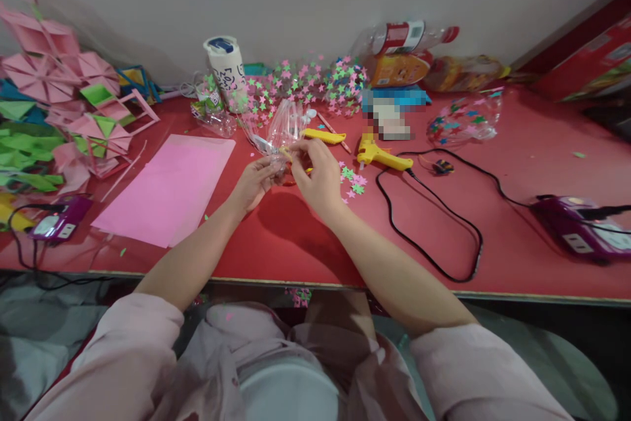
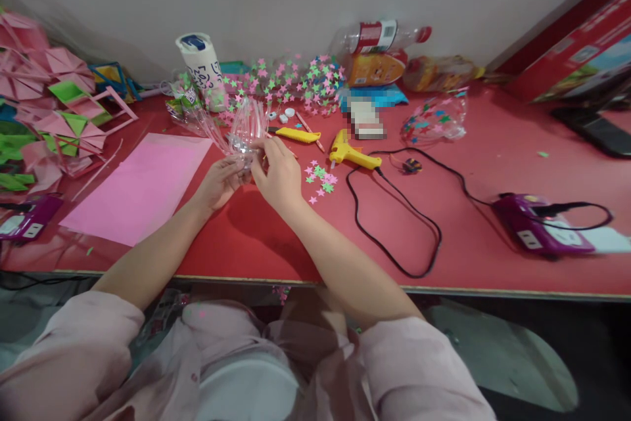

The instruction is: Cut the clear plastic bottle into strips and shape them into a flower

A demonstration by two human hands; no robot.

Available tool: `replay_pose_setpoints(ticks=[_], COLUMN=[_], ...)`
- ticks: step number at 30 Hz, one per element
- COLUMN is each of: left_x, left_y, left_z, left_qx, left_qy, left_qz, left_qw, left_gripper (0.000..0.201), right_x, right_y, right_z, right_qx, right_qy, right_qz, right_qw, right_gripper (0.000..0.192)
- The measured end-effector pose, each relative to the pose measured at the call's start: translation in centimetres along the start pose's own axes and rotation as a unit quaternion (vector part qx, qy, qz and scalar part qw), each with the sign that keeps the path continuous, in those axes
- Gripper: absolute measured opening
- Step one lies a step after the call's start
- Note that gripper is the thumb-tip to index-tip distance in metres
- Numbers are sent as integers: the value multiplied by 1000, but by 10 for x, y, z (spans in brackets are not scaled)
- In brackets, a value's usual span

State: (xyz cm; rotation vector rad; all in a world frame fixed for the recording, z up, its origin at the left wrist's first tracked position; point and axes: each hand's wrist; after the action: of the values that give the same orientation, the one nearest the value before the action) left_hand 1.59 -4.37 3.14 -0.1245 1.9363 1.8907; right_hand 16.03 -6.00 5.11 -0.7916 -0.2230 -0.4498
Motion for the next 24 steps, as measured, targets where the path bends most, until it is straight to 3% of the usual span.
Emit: replay_pose_setpoints(ticks=[8, 18, 24], left_x=[1, -1, 1], left_y=[-1, 0, -2], left_z=[1, -1, -1], left_qx=[9, 47, 43], left_qy=[3, 2, -15], left_qz=[19, 0, -2], left_qw=[1000, 999, 999], left_gripper=[26, 18, 24], right_x=[-1, -1, 2], right_y=[-2, -5, -6], right_z=[1, 1, 3], right_qx=[-56, -59, -65], right_qy=[2, -4, -38], right_qz=[37, 80, 92], right_qw=[998, 995, 993], right_gripper=[15, 16, 9])
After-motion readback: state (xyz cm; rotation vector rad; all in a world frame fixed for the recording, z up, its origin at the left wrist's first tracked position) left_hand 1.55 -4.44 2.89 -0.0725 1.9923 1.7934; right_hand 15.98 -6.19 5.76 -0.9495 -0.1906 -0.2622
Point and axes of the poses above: each hand's wrist, its own z-axis towards the middle knuckle, its own x-axis out of the back of the hand, y = z × x, and after that the axes turned 5 degrees about z, right-handed
